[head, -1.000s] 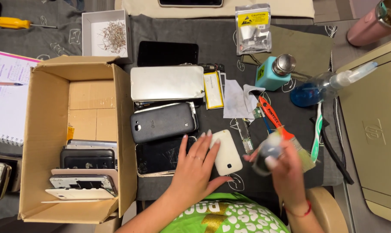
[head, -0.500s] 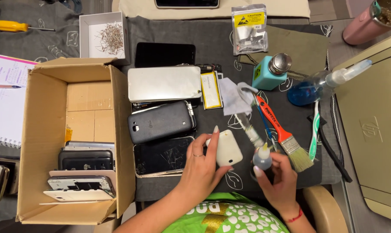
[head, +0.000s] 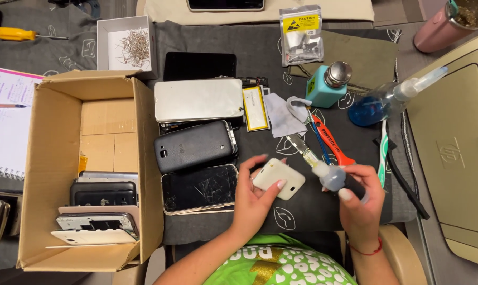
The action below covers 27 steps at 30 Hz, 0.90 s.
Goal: A person cleans a white mobile phone back cover using a cleaning solution, a small brush, and a cloth at a repair station.
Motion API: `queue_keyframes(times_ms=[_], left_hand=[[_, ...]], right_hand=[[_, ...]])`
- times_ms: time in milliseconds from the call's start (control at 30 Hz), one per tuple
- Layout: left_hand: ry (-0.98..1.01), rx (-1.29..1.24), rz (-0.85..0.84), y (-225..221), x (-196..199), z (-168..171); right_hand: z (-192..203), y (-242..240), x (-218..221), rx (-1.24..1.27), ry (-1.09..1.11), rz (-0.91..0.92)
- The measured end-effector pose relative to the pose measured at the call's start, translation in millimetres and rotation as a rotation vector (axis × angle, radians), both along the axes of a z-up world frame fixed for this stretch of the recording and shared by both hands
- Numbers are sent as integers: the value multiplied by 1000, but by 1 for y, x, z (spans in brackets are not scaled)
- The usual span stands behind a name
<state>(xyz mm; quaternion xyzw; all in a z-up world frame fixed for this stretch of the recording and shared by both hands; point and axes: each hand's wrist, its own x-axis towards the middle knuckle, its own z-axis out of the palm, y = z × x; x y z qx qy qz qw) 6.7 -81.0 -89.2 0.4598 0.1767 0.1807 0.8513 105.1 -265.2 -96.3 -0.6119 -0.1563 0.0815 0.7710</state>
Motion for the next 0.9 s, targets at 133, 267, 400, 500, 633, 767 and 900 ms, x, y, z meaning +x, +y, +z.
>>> queue_keyframes(times_ms=[133,267,400,500,633,767,900], left_hand=[[-26,40,-1,0,0,-8],[-61,10,-75,2,-6,-22],[-52,-158,-139,2,-11,-29],[-32,-139,-175,9,-10,-11],[26,-203,-194,10,-8,-13],[-1,-193,-199,11,-8,-15],[27,-209,-198,11,-8,-13]], right_hand=[[18,14,8,162,98,67],[12,30,18,277,300,71],[-14,40,26,272,323,-9],[-20,46,26,304,335,36],[-17,53,18,289,356,6],[-1,63,10,99,104,-27],[-1,67,7,68,44,-76]])
